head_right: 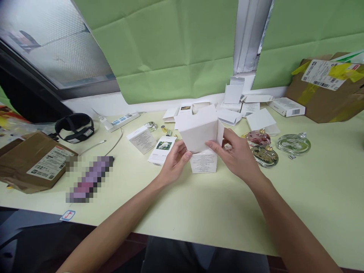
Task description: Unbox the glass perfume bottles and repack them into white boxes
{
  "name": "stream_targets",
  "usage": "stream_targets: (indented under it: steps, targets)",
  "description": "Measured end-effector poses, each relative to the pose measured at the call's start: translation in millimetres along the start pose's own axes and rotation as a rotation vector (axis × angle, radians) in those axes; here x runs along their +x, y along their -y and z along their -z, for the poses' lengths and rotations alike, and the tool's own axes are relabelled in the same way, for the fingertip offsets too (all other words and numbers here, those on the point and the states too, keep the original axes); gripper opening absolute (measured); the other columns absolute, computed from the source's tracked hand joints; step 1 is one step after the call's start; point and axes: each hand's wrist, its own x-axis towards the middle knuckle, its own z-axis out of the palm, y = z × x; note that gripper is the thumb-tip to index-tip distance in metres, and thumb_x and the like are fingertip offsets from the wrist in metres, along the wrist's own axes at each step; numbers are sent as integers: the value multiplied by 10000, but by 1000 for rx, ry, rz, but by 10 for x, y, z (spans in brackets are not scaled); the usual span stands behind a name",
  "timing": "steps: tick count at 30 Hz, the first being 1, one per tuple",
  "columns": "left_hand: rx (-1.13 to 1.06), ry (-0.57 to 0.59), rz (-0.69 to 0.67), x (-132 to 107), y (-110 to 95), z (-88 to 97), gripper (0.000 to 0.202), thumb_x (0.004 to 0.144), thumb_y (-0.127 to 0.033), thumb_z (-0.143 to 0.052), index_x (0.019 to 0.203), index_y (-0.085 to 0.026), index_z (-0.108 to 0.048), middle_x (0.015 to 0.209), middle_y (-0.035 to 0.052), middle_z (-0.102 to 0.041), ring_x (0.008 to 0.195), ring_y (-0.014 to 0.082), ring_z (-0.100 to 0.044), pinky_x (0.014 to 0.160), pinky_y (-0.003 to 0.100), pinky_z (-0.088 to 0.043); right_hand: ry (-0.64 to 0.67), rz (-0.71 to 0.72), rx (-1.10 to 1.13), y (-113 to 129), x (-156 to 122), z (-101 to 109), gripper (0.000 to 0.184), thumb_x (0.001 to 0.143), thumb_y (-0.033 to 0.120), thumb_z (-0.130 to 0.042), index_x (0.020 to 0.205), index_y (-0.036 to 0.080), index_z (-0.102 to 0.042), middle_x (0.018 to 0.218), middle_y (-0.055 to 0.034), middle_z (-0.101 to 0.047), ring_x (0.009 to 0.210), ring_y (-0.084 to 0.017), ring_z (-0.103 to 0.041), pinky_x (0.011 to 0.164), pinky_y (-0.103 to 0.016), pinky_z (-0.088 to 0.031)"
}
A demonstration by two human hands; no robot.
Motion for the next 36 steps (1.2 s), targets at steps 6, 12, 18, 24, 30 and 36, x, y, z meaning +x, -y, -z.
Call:
stream_targets:
  steps: [6,12,18,24,30,36]
  targets:
    - [-5,-4,-35,7,-11,-16,391,980,-392,-522,1324,-229,-429,1422,122,-525,1293,240,-533,1042,426,-489,93,22,-27,34,13,48,371,844,463,-691,1166,279,-670,1116,-45,-698,922,-234,-648,750,-378,-562]
    - [7,-6,-38,2,-14,-4,385,989,-379,-508,1335,-230,-430,1439,121,-513,1325,241,-511,1067,431,-471,88,63,163,100,15,86,369,948,455,-556,1295,343,-609,1305,-36,-633,1011,-220,-648,773,-361,-574]
    - [10,-4,-31,-2,11,-6,432,977,-417,-523,1354,-234,-418,1439,122,-517,1349,250,-493,1057,424,-481,102,33,213,47,36,110,279,899,438,-640,1140,307,-689,1198,-29,-697,875,-192,-689,692,-328,-606]
    - [-13,-7,1,-10,17,5,437,979,-418,-518,1359,-223,-424,1447,128,-512,1349,253,-495,1056,420,-482,11,-1,218,67,19,110,279,812,364,-754,1079,284,-739,1093,-24,-744,867,-207,-715,701,-365,-641]
    - [-46,7,-9,-3,29,20,449,980,-406,-522,1376,-226,-411,1450,134,-508,1349,254,-495,1054,427,-479,-27,-1,252,100,20,98,343,736,313,-822,1070,282,-750,1043,-23,-757,965,-238,-717,754,-392,-663]
    - [-67,15,-11,-3,28,17,469,973,-417,-532,1385,-231,-408,1459,130,-496,1361,256,-479,1066,422,-465,18,-40,269,70,27,110,430,712,307,-844,1123,302,-720,1104,-16,-739,985,-239,-725,788,-372,-662]
